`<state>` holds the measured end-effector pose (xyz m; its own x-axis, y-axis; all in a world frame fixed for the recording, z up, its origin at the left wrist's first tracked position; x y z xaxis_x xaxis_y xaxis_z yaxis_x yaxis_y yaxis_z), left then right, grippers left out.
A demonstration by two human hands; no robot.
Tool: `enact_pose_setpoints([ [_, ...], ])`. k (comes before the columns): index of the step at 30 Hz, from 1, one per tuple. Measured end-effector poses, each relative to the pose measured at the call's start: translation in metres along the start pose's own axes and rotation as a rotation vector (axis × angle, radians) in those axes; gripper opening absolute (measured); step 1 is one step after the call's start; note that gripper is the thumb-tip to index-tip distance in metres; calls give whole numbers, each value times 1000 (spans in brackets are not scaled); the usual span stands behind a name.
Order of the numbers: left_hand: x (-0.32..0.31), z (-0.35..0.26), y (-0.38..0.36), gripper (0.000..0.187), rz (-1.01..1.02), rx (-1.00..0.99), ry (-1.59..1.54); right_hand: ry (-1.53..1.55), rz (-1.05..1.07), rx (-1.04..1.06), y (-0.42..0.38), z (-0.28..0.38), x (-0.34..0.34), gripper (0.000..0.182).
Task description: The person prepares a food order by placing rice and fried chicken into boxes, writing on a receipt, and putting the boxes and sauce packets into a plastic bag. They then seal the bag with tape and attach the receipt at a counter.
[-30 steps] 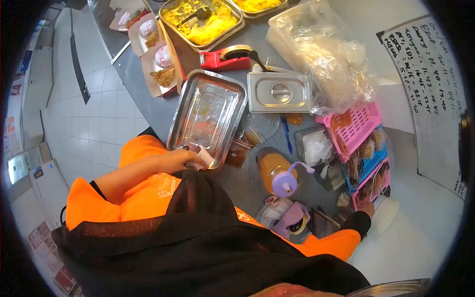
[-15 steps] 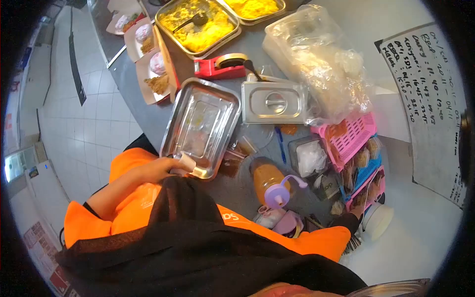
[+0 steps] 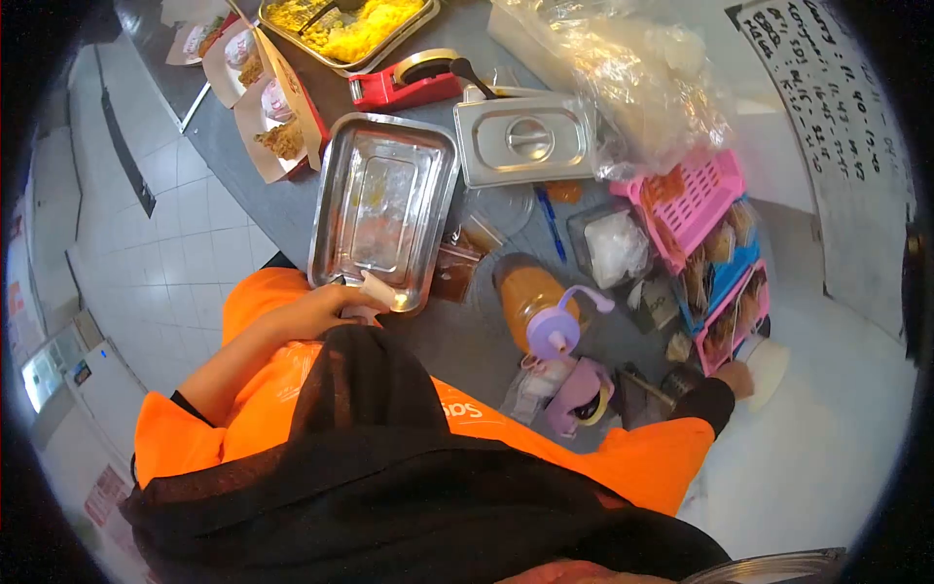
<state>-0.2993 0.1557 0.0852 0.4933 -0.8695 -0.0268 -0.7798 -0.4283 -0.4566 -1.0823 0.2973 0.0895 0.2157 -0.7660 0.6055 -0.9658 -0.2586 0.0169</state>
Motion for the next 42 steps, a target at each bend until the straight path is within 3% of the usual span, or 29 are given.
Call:
enact_pose_setpoints([
  [1,2,-11,-1,34,-19,-34,42,210,-100,-326,37,-25,0,29],
  [3,5,-16,-1,32,-31,-110,113,887,-641,-857,100,-71,-9,28],
  [5,12,-36,-1,28,-93,-201,276,989,-1307,-376,41,-92,110,32],
  [6,14,-47,-2,28,-59,-221,289,1849,-1087,-29,10,-93,161,39],
  [7,19,-54,-4,25,-81,-199,328,1703,-1066,32,-36,-100,216,39],
  [9,30,-65,-4,22,-80,-206,391,2080,-787,493,-131,-90,302,47],
  [11,54,-85,-8,20,-312,-426,355,2179,-363,872,-266,-68,363,44],
  [12,66,-92,-9,23,-330,-420,261,2140,-132,897,-334,-58,383,45],
  [13,75,-104,-8,23,-306,-438,284,2078,63,1138,-381,-44,391,45],
  [14,83,-115,-7,30,-261,-467,30,1956,-49,1242,-411,-22,390,46],
  [15,93,-124,-6,38,-214,-483,-225,1955,31,1358,-448,-3,394,47],
  [16,100,-129,-4,42,-157,-589,-260,1946,121,1470,-486,15,397,49],
  [17,104,-134,-7,42,-101,-613,-329,2104,672,1490,-525,32,401,48],
  [18,112,-137,-12,42,-42,-635,-400,1972,670,1435,-547,52,397,55],
  [19,124,-124,-19,38,-22,-476,-393,2012,629,1431,-568,75,394,55],
  [20,135,-120,-24,32,-64,-489,-304,2053,584,1419,-588,97,391,54],
  [22,167,-103,-35,23,-134,-526,-106,2187,774,1376,-626,126,391,50],
  [23,184,-97,-48,23,-106,-526,-97,2092,574,1305,-630,134,389,42],
  [25,235,-83,-76,16,-286,-504,40,1705,-8,810,-591,152,357,29],
  [26,259,-76,-86,16,-298,-496,42,1827,66,527,-569,169,322,24],
  [27,288,-70,-101,15,-392,-512,12,1764,-15,404,-540,189,287,27],
  [28,318,-65,-117,14,-505,-527,-11,1311,-314,351,-515,208,265,30],
  [29,348,-62,-133,14,-624,-551,173,1269,-331,277,-503,222,254,30],
  [30,381,-56,-147,14,-753,-558,368,1112,-505,304,-462,261,206,26],
  [31,414,-43,-160,14,-834,-556,382,1079,-382,311,-451,269,207,27],
  [32,434,-50,-176,16,-922,-510,335,960,-261,310,-411,296,155,28],
  [35,508,-38,-217,19,-1153,-360,613,1023,-261,305,-361,325,102,24],
  [38,568,-16,-235,21,-1235,-334,706,1460,-59,174,-349,325,92,37],
  [42,609,0,-219,25,-1058,-184,717,1193,-331,260,-333,323,78,37],
])
Point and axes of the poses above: each hand's wrist, its own y-axis towards the middle knuckle, its own x-axis out of the back of the hand, z = x × y, the point moved 4 cm from there along y, towards the middle knuckle, and after that the axes turned 7 degrees about -x, right-handed, at the moved point
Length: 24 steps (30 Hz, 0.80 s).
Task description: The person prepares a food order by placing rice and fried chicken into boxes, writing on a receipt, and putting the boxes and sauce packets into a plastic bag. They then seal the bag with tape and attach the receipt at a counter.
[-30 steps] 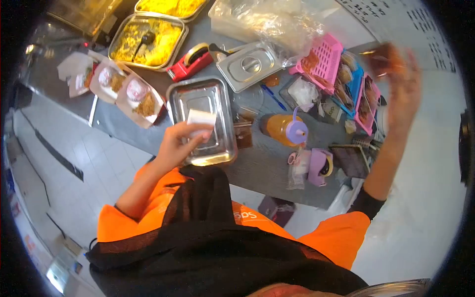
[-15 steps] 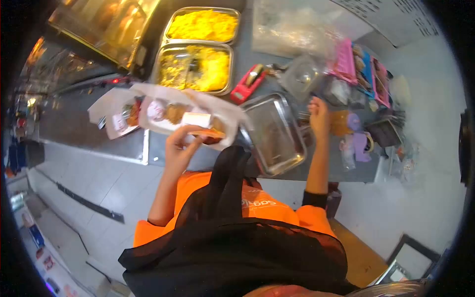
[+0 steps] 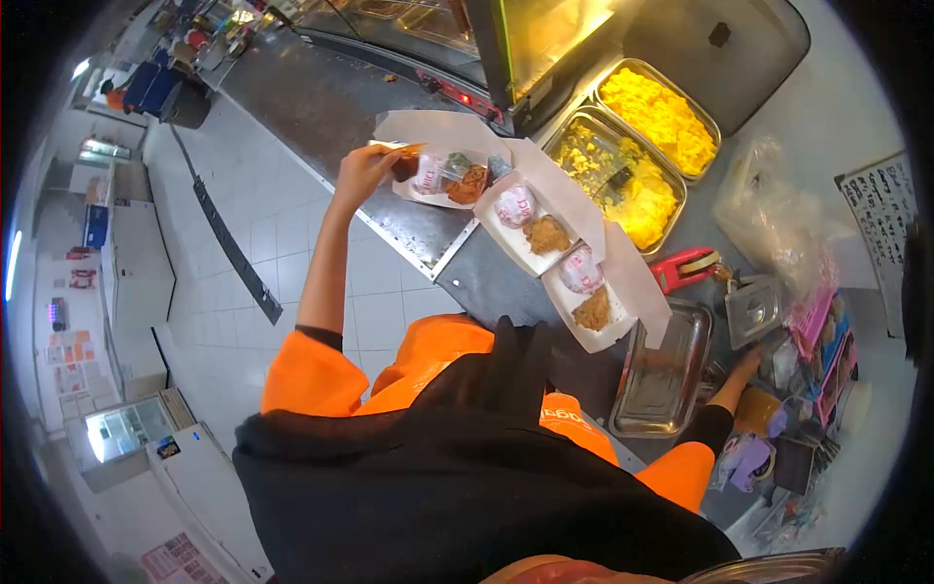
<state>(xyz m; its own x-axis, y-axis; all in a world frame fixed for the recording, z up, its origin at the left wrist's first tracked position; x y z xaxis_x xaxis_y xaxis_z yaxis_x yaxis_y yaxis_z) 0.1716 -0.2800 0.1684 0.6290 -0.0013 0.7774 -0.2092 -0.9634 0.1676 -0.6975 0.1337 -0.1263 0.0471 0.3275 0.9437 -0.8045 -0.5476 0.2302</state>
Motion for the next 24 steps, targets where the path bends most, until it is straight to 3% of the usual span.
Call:
enact_pose_setpoints([
  [2,-16,14,9,27,138,-48,2,-63,-25,65,1,14,1,37],
  [4,-29,27,12,25,245,14,31,-522,300,-45,-14,37,22,35],
  [6,-52,50,8,24,404,8,-103,-459,256,-2,-21,57,41,33],
  [8,-57,61,9,25,448,-17,-116,-304,321,-263,-26,57,47,34],
  [9,-58,66,13,26,465,-38,113,-307,330,-264,-33,60,49,34],
  [10,-58,71,12,26,480,-59,337,-282,193,-226,-37,64,57,34],
  [12,-54,76,17,27,462,-32,434,-219,-92,-151,-45,84,78,33],
  [14,-52,72,20,28,285,-233,302,-246,-65,-163,-54,105,98,31],
  [16,-40,-2,-11,41,310,-417,-20,-266,-31,-161,-72,127,126,29],
  [18,-68,-58,-63,53,777,-150,-617,30,-244,-148,-103,157,162,21],
  [19,-83,-81,-94,55,835,-154,-644,33,-233,-137,-125,181,182,21],
  [20,-118,-91,-128,53,814,-384,-604,328,-343,-137,-155,206,210,18],
  [21,-139,-111,-163,53,1016,-86,-656,619,-451,-143,-188,223,231,16],
  [22,-181,-108,-197,56,941,-365,-522,727,-455,-96,-216,234,242,21],
  [23,-210,-113,-228,58,1012,-305,-552,830,-460,-50,-243,243,252,26],
  [24,-235,-120,-254,61,1085,-250,-583,896,-351,-202,-270,253,256,29],
])
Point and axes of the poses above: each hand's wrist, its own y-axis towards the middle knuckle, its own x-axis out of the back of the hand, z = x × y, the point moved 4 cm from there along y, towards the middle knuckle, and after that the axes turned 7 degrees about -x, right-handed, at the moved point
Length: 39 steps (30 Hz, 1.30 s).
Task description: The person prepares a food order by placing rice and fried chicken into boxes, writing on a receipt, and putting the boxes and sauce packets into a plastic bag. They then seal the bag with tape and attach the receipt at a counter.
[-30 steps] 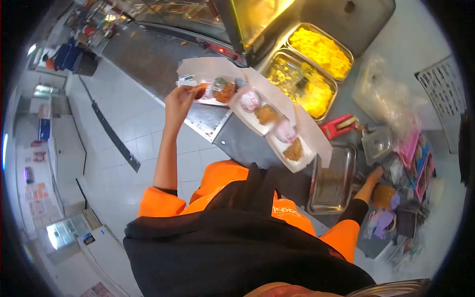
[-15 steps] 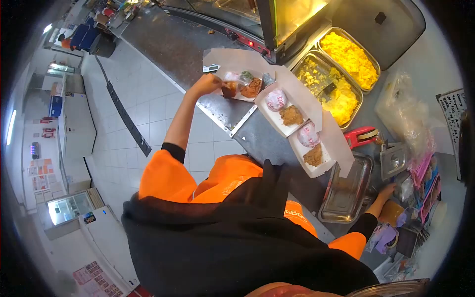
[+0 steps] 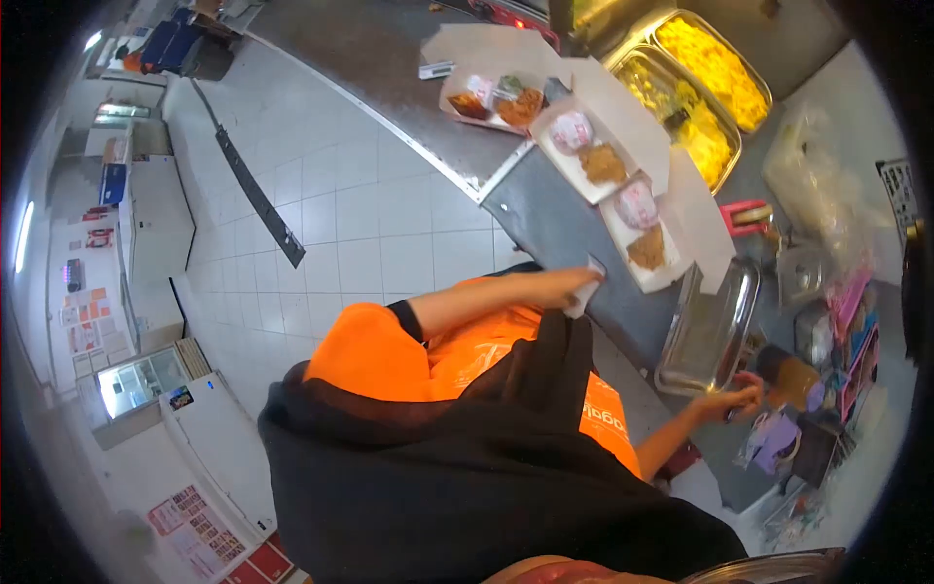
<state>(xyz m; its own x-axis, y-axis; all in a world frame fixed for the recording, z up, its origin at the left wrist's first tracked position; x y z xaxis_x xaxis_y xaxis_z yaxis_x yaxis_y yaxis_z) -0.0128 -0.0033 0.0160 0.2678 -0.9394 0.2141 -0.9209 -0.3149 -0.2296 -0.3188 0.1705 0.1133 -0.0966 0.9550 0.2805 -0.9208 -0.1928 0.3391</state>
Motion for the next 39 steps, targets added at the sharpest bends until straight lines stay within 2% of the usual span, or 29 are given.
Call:
enact_pose_setpoints([
  [1,-26,12,13,61,19,-4,-12,24,26,-187,-26,3,2,33],
  [2,-51,19,26,62,14,-125,38,294,129,-269,-52,-6,-4,33],
  [3,-72,21,33,64,19,-250,86,317,207,-495,-81,8,-11,35],
  [4,-85,23,37,64,72,-258,62,424,371,-672,-104,-16,-16,41],
  [5,-87,25,45,64,105,-173,259,417,554,-717,-124,-23,-27,39],
  [6,-90,22,53,64,135,-105,454,470,605,-586,-138,-35,-34,34],
  [7,-87,1,57,65,136,-60,544,568,648,-558,-146,-48,-37,24],
  [8,-81,-11,58,66,126,-17,635,758,667,-674,-150,-70,-40,21],
  [9,-83,0,60,67,-29,-222,701,954,687,-783,-151,-87,-39,18],
  [10,-86,11,60,68,-203,-420,754,827,672,-688,-147,-90,-37,18],
  [13,-82,5,64,65,-184,-413,724,518,641,-516,-128,-98,-34,15],
  [14,-78,7,69,64,-265,-458,773,359,641,-434,-123,-100,-34,13],
  [15,-78,6,70,63,-351,-497,826,346,638,-445,-118,-99,-35,13],
  [17,-80,7,71,62,-414,-444,838,553,483,-445,-107,-95,-34,4],
  [18,-79,9,72,61,-480,-400,864,548,483,-450,-109,-98,-34,4],
  [19,-80,12,73,64,-502,-363,892,483,532,-364,-112,-98,-34,5],
  [20,-82,10,72,64,-496,-359,887,416,582,-279,-117,-99,-34,10],
  [21,-82,5,74,66,-459,-366,933,410,582,-285,-122,-102,-35,10],
  [23,-83,0,76,74,-416,-382,970,320,727,-199,-138,-103,-42,14],
  [24,-83,0,77,74,-410,-375,961,312,731,-209,-142,-105,-45,14],
  [27,-84,4,78,75,-372,-352,963,239,634,-17,-141,-92,-56,15],
  [28,-85,7,78,75,-358,-344,954,230,636,-35,-141,-89,-61,15],
  [31,-84,11,81,74,-381,-318,948,163,649,147,-143,-84,-69,18],
  [34,-85,12,82,76,-389,-304,942,105,560,75,-143,-93,-64,19],
  [39,-84,10,83,80,-399,-323,945,115,555,69,-143,-96,-61,18],
])
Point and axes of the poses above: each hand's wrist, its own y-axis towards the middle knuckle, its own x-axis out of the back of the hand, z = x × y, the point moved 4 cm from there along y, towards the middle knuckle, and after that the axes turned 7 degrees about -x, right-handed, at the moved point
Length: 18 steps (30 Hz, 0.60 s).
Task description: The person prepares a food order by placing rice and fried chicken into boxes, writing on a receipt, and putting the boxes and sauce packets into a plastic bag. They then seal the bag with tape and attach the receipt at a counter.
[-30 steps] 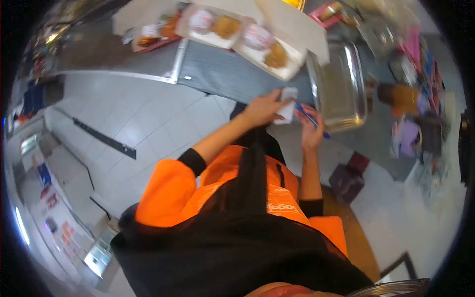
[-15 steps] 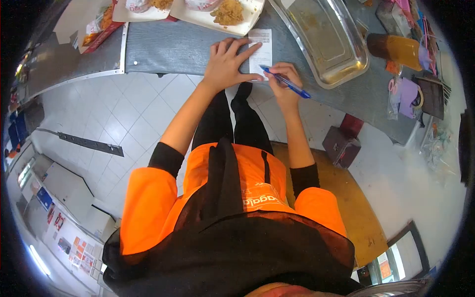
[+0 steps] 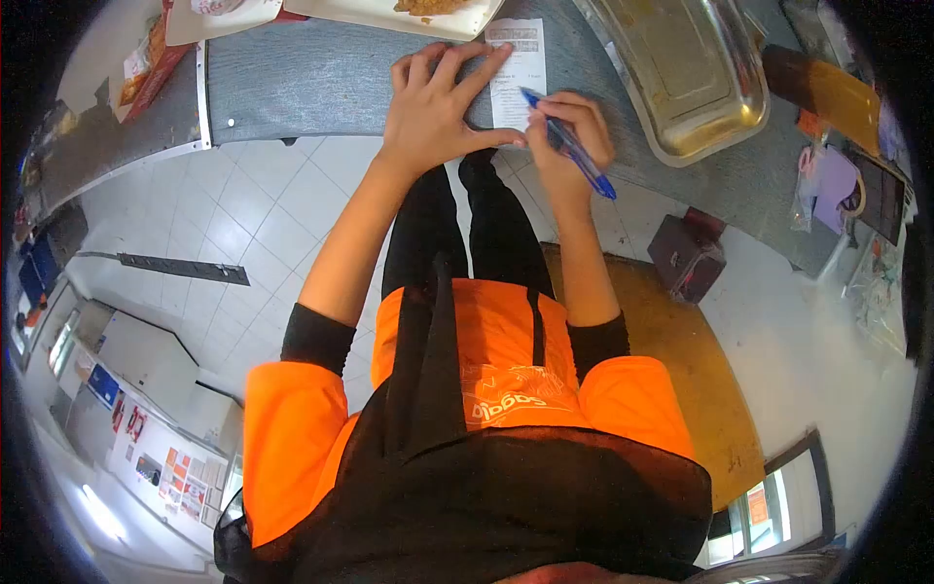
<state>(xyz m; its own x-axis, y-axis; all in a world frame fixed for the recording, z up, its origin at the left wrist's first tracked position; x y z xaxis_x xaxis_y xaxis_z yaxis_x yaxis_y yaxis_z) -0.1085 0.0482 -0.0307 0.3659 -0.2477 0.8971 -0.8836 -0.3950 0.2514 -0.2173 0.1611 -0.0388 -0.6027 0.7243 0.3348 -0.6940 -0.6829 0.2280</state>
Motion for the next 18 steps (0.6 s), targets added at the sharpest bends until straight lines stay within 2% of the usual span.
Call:
enact_pose_setpoints([
  [5,-4,3,-1,86,-11,1,6,-167,-95,-13,-2,1,11,18],
  [9,-5,2,-2,88,-5,-13,23,-49,32,-35,-7,-4,6,19],
  [11,-5,3,-1,88,3,-8,23,-48,-140,-115,-13,-13,16,19],
  [14,-7,3,-2,89,7,-4,26,-48,-157,-66,-13,-14,10,20],
  [17,-8,4,-2,90,-19,-15,37,-150,-34,9,-9,0,7,19],
  [18,-8,3,-2,90,-16,-13,35,-158,-48,-30,-10,0,11,19],
])
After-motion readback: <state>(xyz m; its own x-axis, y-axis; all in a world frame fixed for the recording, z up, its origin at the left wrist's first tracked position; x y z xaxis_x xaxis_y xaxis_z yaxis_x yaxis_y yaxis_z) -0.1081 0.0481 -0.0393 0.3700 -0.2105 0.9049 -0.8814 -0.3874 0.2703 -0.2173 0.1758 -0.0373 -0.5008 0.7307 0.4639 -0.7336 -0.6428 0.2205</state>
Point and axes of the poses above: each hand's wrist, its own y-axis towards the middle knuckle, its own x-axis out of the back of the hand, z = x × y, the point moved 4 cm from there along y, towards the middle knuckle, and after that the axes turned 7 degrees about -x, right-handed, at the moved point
